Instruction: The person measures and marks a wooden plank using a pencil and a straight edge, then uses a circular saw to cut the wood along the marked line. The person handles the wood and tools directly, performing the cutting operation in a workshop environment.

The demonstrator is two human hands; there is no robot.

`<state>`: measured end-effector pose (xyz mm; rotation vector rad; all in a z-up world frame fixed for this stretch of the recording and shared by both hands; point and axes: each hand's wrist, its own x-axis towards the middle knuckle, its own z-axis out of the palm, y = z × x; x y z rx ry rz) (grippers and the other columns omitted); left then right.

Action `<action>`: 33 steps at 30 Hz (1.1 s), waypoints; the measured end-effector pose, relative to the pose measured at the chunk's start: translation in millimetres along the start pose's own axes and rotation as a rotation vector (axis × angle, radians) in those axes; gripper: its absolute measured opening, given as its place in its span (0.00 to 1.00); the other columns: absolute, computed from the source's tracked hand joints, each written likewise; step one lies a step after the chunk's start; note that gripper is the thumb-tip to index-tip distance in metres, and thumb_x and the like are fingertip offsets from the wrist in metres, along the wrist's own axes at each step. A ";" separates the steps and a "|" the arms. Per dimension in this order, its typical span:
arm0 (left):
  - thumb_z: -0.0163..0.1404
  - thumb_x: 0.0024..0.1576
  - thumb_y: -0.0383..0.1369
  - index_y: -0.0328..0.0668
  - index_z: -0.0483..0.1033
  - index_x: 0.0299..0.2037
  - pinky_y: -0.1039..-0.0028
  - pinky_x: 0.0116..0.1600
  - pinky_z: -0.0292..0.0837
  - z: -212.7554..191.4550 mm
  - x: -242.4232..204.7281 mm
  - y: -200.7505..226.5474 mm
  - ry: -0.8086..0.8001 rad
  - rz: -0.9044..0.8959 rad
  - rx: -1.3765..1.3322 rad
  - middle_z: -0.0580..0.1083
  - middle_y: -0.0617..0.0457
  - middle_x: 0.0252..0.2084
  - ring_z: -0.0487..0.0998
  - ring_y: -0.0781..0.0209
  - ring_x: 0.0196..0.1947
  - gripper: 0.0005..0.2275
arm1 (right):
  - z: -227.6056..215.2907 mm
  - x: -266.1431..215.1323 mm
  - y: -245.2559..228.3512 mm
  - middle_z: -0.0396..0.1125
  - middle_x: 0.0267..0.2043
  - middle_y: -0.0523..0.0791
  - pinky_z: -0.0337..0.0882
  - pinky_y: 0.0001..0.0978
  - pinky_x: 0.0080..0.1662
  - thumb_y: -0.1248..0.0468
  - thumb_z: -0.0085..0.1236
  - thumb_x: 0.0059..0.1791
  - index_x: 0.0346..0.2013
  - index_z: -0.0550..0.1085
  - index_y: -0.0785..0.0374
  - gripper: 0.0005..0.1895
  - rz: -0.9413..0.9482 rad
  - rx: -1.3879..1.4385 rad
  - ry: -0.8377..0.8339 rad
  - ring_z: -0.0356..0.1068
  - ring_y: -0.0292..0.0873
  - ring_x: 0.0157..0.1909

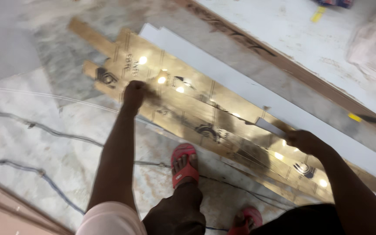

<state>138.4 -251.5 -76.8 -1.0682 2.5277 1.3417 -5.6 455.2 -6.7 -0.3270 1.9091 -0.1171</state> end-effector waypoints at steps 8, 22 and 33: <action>0.59 0.56 0.44 0.39 0.75 0.47 0.52 0.60 0.72 6.0 -50.4 180.8 -0.369 0.625 0.677 0.76 0.41 0.48 0.75 0.41 0.54 0.17 | -39.1 -34.0 -69.7 0.75 0.54 0.48 0.72 0.46 0.59 0.54 0.57 0.50 0.62 0.72 0.51 0.25 -0.134 0.196 0.115 0.74 0.50 0.56; 0.53 0.58 0.39 0.51 0.75 0.48 0.60 0.43 0.76 56.7 -68.8 251.3 -0.317 1.144 0.971 0.73 0.57 0.30 0.79 0.56 0.32 0.10 | -77.0 -82.6 -207.6 0.70 0.47 0.50 0.69 0.53 0.49 0.44 0.72 0.31 0.59 0.66 0.55 0.46 -0.290 0.142 0.380 0.70 0.55 0.52; 0.65 0.38 0.46 0.37 0.73 0.43 0.49 0.50 0.72 39.1 -73.0 236.1 -0.528 1.167 0.838 0.75 0.40 0.35 0.76 0.39 0.41 0.28 | -33.5 -35.0 -169.8 0.75 0.38 0.48 0.74 0.47 0.44 0.40 0.60 0.45 0.40 0.78 0.56 0.24 -0.275 -0.089 0.217 0.76 0.51 0.42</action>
